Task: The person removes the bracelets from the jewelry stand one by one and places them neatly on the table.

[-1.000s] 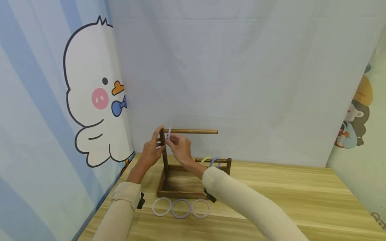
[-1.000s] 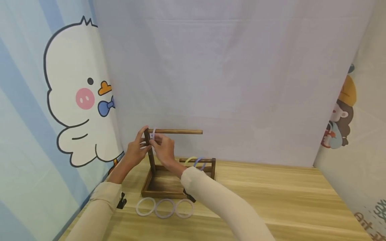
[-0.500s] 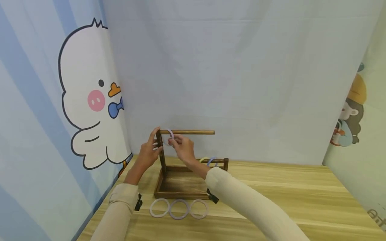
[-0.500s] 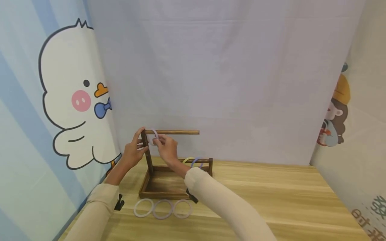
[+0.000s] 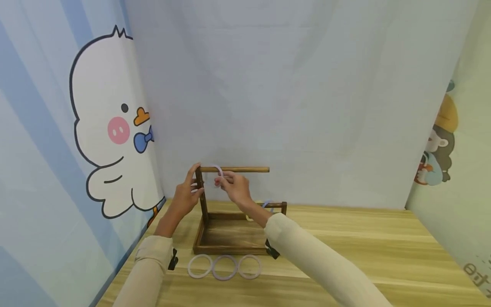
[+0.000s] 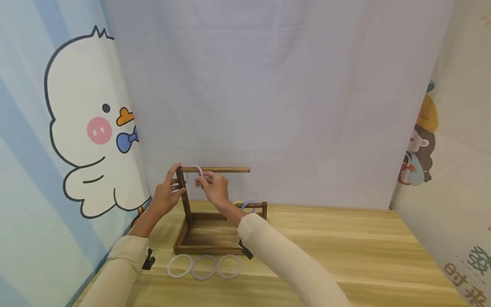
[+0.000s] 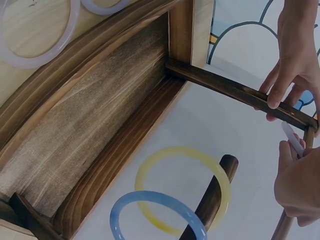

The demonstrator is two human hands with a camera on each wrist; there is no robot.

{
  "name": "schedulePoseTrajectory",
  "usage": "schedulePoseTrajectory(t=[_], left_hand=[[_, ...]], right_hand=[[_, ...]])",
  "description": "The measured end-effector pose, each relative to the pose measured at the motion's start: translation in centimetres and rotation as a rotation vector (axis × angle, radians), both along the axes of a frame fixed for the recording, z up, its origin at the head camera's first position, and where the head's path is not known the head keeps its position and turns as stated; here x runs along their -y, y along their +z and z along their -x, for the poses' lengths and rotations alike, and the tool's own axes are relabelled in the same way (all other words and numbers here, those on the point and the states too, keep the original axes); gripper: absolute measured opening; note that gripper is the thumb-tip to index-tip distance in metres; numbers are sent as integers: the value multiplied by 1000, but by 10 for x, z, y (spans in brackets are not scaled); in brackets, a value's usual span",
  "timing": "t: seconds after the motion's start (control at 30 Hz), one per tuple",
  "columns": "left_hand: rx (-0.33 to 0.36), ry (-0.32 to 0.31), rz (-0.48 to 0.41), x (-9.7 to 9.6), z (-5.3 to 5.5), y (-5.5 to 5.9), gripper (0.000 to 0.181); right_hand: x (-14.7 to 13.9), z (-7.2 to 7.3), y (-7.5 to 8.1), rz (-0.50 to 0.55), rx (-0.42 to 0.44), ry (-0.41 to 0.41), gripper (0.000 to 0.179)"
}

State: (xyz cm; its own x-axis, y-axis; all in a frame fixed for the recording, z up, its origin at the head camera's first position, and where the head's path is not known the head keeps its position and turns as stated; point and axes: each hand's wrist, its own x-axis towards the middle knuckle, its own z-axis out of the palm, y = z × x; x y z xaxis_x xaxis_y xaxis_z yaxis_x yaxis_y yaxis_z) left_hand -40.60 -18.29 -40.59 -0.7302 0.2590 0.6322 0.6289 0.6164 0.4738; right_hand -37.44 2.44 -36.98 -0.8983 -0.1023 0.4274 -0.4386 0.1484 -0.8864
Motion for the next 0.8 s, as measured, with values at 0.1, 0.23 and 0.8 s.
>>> schedulePoseTrajectory(t=[0.1, 0.23, 0.8], left_hand=[[7, 1, 1, 0, 1, -2, 89], [9, -3, -7, 0, 1, -3, 89], [44, -8, -16, -2, -1, 0, 89]], right_hand=[[-4, 0, -2, 4, 11, -1, 25], [-9, 0, -4, 3, 5, -3, 26], [-30, -5, -4, -2, -23, 12, 26]])
